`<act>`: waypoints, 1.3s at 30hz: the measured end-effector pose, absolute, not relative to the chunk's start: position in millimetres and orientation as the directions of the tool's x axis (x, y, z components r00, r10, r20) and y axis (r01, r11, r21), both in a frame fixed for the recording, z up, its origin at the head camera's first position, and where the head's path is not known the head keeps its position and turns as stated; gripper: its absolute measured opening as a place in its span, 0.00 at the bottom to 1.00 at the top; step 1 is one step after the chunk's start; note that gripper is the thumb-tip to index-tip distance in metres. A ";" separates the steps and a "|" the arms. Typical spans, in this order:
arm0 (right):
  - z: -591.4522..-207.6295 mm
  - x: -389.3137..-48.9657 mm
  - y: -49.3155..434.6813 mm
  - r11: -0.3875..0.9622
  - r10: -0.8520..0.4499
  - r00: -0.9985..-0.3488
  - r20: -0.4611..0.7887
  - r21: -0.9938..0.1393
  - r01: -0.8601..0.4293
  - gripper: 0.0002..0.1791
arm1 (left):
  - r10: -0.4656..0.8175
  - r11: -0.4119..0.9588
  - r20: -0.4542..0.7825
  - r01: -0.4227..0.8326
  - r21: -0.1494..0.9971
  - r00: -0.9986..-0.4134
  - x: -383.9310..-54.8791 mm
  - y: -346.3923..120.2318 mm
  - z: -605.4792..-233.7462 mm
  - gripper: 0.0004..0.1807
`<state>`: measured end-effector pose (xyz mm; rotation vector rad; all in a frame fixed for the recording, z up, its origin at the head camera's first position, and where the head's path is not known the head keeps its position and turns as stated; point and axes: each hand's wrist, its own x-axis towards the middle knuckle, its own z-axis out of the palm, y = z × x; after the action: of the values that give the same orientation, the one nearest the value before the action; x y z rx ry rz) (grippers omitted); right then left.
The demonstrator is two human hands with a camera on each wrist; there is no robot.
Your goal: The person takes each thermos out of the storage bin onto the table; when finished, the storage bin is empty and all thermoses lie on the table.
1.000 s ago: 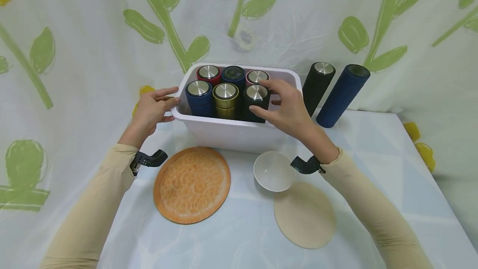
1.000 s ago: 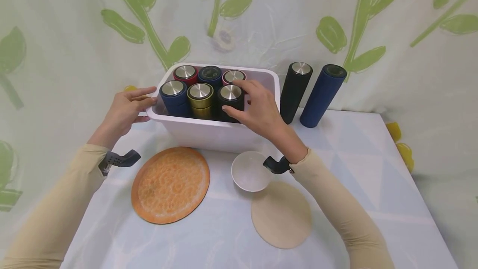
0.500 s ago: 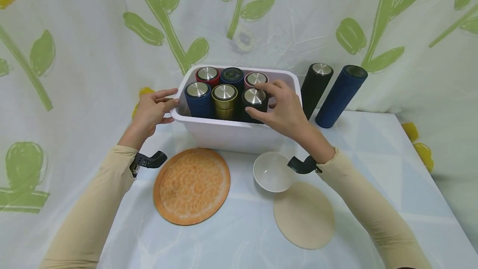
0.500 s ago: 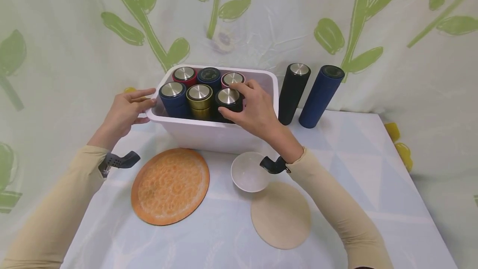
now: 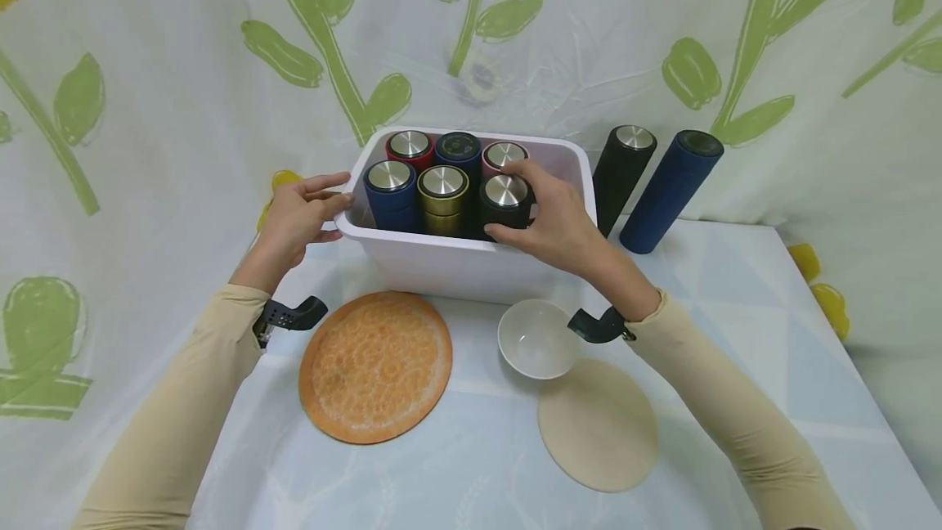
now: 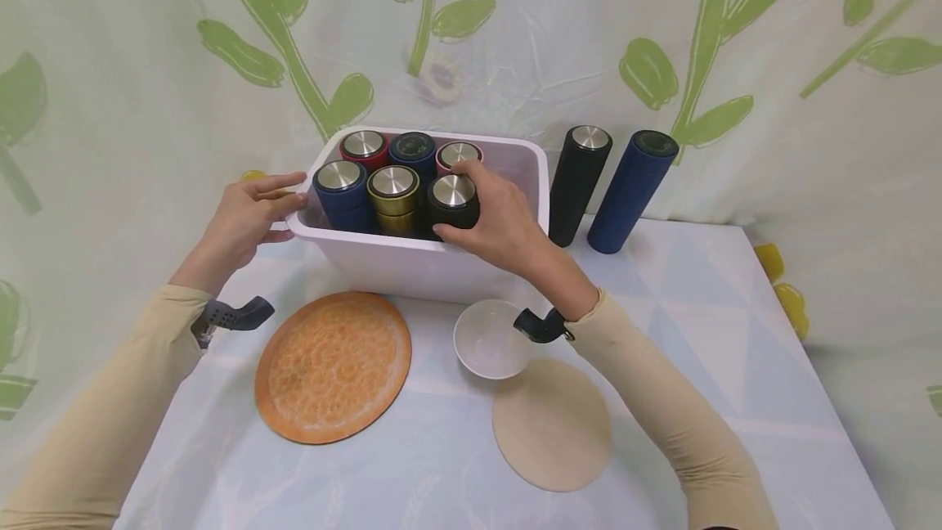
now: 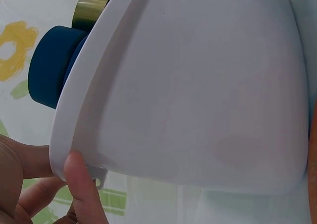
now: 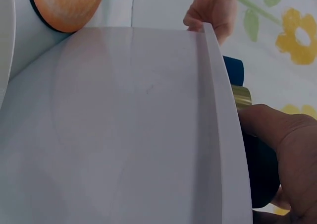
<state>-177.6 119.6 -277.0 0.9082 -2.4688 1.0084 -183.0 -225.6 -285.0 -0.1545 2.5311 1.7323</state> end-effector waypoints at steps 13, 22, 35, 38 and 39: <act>-278.0 -171.5 126.9 0.571 -0.435 -0.782 0.445 -0.535 -0.622 0.40 | -0.042 0.357 -0.121 -0.128 0.925 -0.992 -185.4 -220.8 -284.6 0.28; -279.4 -167.0 128.0 0.546 -0.451 -0.778 0.438 -0.554 -0.629 0.40 | -0.035 0.353 -0.129 -0.133 0.926 -0.991 -183.7 -223.6 -284.2 0.29; -281.5 -163.0 127.5 0.515 -0.447 -0.761 0.471 -0.560 -0.649 0.40 | -0.042 0.366 -0.124 -0.130 0.921 -0.991 -181.3 -225.4 -282.5 0.29; -281.8 -162.5 127.9 0.520 -0.446 -0.762 0.470 -0.556 -0.648 0.40 | -0.040 0.366 -0.122 -0.129 0.922 -0.992 -181.9 -224.9 -283.2 0.28; -282.0 -162.6 127.9 0.521 -0.446 -0.760 0.472 -0.554 -0.650 0.40 | -0.039 0.367 -0.121 -0.127 0.922 -0.992 -182.1 -225.0 -283.5 0.28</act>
<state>-162.6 127.9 -282.0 0.9208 -2.4926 1.0766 -182.1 -225.0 -283.5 -0.1545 2.5311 1.7183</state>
